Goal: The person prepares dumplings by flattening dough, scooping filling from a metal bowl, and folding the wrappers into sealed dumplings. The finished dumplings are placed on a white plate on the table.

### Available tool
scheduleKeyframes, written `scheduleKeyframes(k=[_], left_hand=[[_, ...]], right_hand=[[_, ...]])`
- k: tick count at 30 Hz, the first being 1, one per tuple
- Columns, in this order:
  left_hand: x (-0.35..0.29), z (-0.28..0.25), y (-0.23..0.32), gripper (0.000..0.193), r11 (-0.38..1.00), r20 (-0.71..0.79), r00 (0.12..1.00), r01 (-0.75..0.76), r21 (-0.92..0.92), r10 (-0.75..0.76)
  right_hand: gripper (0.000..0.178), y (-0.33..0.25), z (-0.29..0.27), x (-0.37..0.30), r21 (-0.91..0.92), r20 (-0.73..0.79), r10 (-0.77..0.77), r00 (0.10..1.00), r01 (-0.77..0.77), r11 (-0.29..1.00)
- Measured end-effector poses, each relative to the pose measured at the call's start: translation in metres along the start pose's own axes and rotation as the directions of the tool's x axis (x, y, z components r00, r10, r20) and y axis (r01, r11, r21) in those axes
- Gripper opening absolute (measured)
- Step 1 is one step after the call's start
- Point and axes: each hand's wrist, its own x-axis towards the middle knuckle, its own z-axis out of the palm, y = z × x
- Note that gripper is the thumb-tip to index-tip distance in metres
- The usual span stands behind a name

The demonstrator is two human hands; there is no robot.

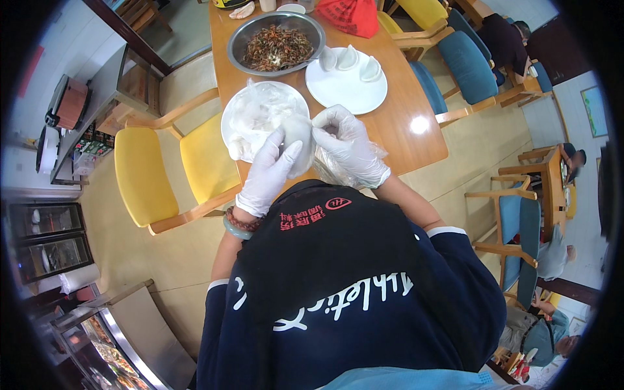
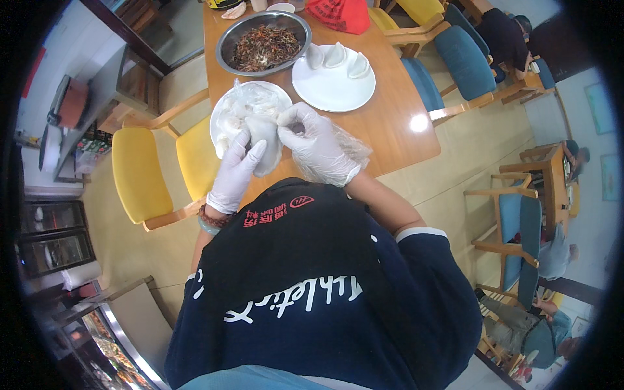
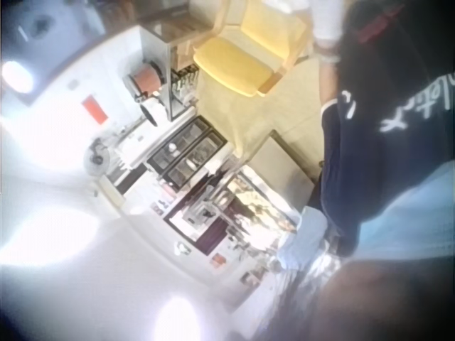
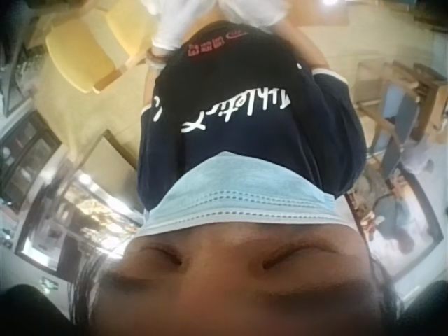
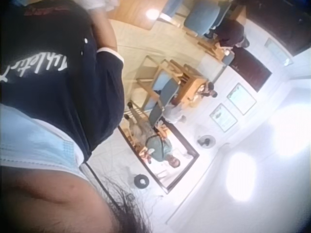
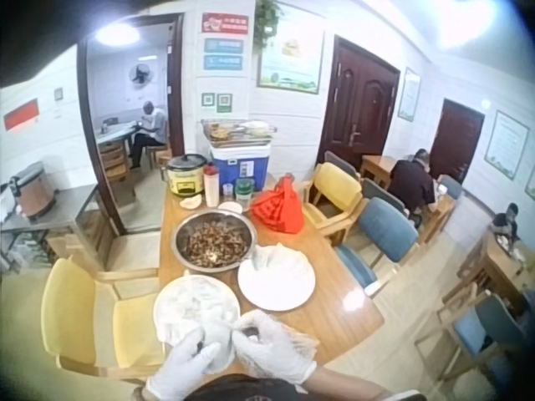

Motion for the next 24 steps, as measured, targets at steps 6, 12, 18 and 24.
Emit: scheduleKeyframes(k=[6, 12, 18, 24], left_hand=[[0.003, -0.016, 0.007, 0.045, 0.846, 0.238, 0.953, 0.279, -0.455, -0.187], [0.006, -0.015, 0.004, 0.045, 0.818, 0.319, 0.929, 0.326, -0.474, -0.185], [0.007, -0.012, 0.003, 0.051, 0.929, 0.161, 0.974, 0.204, -0.309, -0.160], [0.003, -0.012, 0.009, 0.061, 0.997, 0.080, 0.996, 0.022, 0.067, -0.028]], right_hand=[[0.027, -0.020, -0.033, 0.008, -0.016, 0.337, -0.077, 0.938, 0.088, 0.996], [0.024, -0.015, -0.044, 0.014, -0.156, 0.442, -0.194, 0.876, 0.288, 0.945], [0.007, -0.001, -0.028, 0.011, -0.118, 0.256, -0.216, 0.942, 0.252, 0.960], [0.014, -0.006, -0.019, 0.002, -0.141, 0.107, -0.046, 0.993, 0.061, 0.988]])
